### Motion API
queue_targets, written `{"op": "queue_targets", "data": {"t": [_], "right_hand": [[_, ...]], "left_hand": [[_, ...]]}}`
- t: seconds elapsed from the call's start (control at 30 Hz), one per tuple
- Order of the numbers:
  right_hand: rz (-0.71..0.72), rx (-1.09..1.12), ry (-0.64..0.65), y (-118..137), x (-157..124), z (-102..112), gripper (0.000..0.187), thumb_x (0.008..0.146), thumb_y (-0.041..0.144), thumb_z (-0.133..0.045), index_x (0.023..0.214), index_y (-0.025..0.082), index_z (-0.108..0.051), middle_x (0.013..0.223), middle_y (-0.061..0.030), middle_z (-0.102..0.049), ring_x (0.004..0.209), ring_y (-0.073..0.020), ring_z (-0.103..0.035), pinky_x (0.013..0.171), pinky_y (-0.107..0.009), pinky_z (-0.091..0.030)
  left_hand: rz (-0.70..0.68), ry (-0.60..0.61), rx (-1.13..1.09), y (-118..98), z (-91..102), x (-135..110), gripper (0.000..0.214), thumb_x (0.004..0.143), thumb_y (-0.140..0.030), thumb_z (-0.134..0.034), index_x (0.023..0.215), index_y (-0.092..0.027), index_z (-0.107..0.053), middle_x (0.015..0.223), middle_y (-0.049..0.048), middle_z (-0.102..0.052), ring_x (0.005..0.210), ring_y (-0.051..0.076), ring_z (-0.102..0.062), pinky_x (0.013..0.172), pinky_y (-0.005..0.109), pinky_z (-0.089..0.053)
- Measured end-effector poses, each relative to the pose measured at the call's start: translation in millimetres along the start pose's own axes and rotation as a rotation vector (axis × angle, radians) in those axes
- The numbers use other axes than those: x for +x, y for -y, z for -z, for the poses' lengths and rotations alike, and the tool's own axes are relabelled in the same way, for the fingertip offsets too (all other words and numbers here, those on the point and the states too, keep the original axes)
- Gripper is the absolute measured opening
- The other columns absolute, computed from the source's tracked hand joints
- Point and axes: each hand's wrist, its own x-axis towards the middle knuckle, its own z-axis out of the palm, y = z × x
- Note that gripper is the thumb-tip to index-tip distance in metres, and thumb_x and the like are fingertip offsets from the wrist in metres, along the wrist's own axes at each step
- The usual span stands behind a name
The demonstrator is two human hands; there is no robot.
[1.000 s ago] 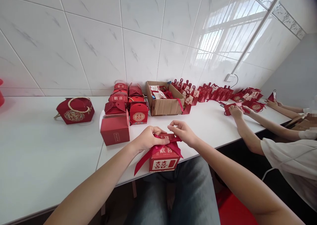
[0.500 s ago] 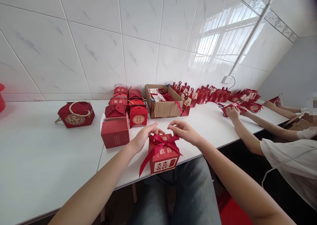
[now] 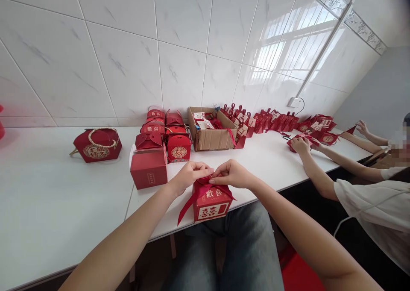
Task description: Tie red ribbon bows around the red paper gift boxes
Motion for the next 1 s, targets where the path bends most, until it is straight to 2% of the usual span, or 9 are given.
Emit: {"op": "queue_targets", "data": {"t": [0.1,0.37,0.47,0.57,0.7,0.77,0.83,0.93,1.0], "right_hand": [[-0.011,0.031,0.045,-2.9,1.4,2.0,0.031,0.064,0.044,-0.076,0.072,0.015,-0.074,0.052,0.0019,-0.051,0.049,-0.0070,-0.029,0.044,-0.024,-0.020],[0.012,0.016,0.075,-1.9,2.9,2.7,0.034,0.064,0.047,-0.076,0.070,0.014,-0.074,0.055,-0.0004,-0.057,0.050,-0.0073,-0.032,0.044,-0.024,-0.021],[-0.001,0.050,0.043,-1.4,1.5,2.2,0.036,0.063,0.049,-0.076,0.068,0.014,-0.072,0.051,0.0020,-0.052,0.047,-0.0061,-0.030,0.044,-0.024,-0.020],[-0.029,0.172,-0.050,-5.6,-3.9,4.9,0.035,0.064,0.048,-0.076,0.067,0.015,-0.069,0.050,0.0036,-0.048,0.047,-0.0061,-0.031,0.045,-0.024,-0.021],[-0.031,0.502,-0.128,-23.5,-21.6,8.8,0.028,0.071,0.044,-0.073,0.076,0.017,-0.068,0.058,0.0034,-0.049,0.049,-0.0060,-0.031,0.048,-0.024,-0.021],[-0.015,0.647,-0.118,-35.1,-33.2,6.9,0.025,0.073,0.041,-0.072,0.088,0.021,-0.069,0.067,0.0015,-0.054,0.051,-0.0063,-0.033,0.049,-0.023,-0.024],[0.015,0.740,-0.122,-45.8,-43.3,2.5,0.031,0.074,0.039,-0.072,0.102,0.026,-0.067,0.094,-0.0032,-0.061,0.059,-0.0080,-0.041,0.052,-0.023,-0.031],[0.089,0.757,-0.209,-59.3,-50.6,-4.6,0.040,0.077,0.040,-0.068,0.116,0.033,-0.061,0.133,-0.0047,-0.049,0.067,-0.0101,-0.045,0.059,-0.026,-0.039],[0.123,0.679,-0.304,-68.2,-50.7,-7.9,0.040,0.080,0.040,-0.064,0.120,0.034,-0.058,0.138,-0.0044,-0.046,0.066,-0.0101,-0.045,0.063,-0.029,-0.042]], "left_hand": [[0.002,-0.023,0.006,1.7,-1.3,1.6,0.051,0.063,-0.040,-0.074,0.045,-0.017,-0.033,0.066,0.0004,-0.055,0.059,0.011,-0.042,0.059,0.028,-0.031],[-0.004,-0.079,0.052,5.7,1.5,5.8,0.048,0.060,-0.037,-0.074,0.043,-0.016,-0.035,0.068,-0.0006,-0.051,0.062,0.011,-0.042,0.062,0.027,-0.033],[-0.015,-0.085,0.063,6.2,4.2,6.1,0.047,0.061,-0.040,-0.073,0.044,-0.016,-0.037,0.070,-0.0006,-0.050,0.064,0.011,-0.043,0.065,0.027,-0.034],[-0.051,-0.093,0.070,4.8,7.4,5.5,0.044,0.068,-0.043,-0.068,0.047,-0.015,-0.040,0.072,-0.0007,-0.049,0.066,0.011,-0.043,0.065,0.027,-0.032],[-0.001,-0.050,0.032,0.5,8.5,3.7,0.041,0.071,-0.048,-0.065,0.054,-0.016,-0.045,0.062,-0.0040,-0.040,0.059,0.010,-0.035,0.059,0.025,-0.027],[0.027,-0.036,-0.011,-1.2,7.3,3.0,0.043,0.071,-0.050,-0.065,0.055,-0.016,-0.045,0.060,-0.0046,-0.038,0.058,0.010,-0.034,0.058,0.025,-0.026],[0.025,-0.031,-0.029,-1.4,6.1,3.0,0.044,0.070,-0.051,-0.066,0.054,-0.016,-0.044,0.061,-0.0041,-0.039,0.059,0.010,-0.035,0.058,0.025,-0.027],[0.013,-0.038,-0.010,0.7,5.8,3.7,0.044,0.070,-0.052,-0.066,0.053,-0.015,-0.047,0.061,-0.0037,-0.041,0.059,0.011,-0.036,0.059,0.025,-0.027],[0.018,-0.040,-0.015,2.8,6.6,4.2,0.043,0.072,-0.052,-0.064,0.057,-0.015,-0.052,0.060,-0.0035,-0.043,0.058,0.011,-0.036,0.059,0.025,-0.027]]}}
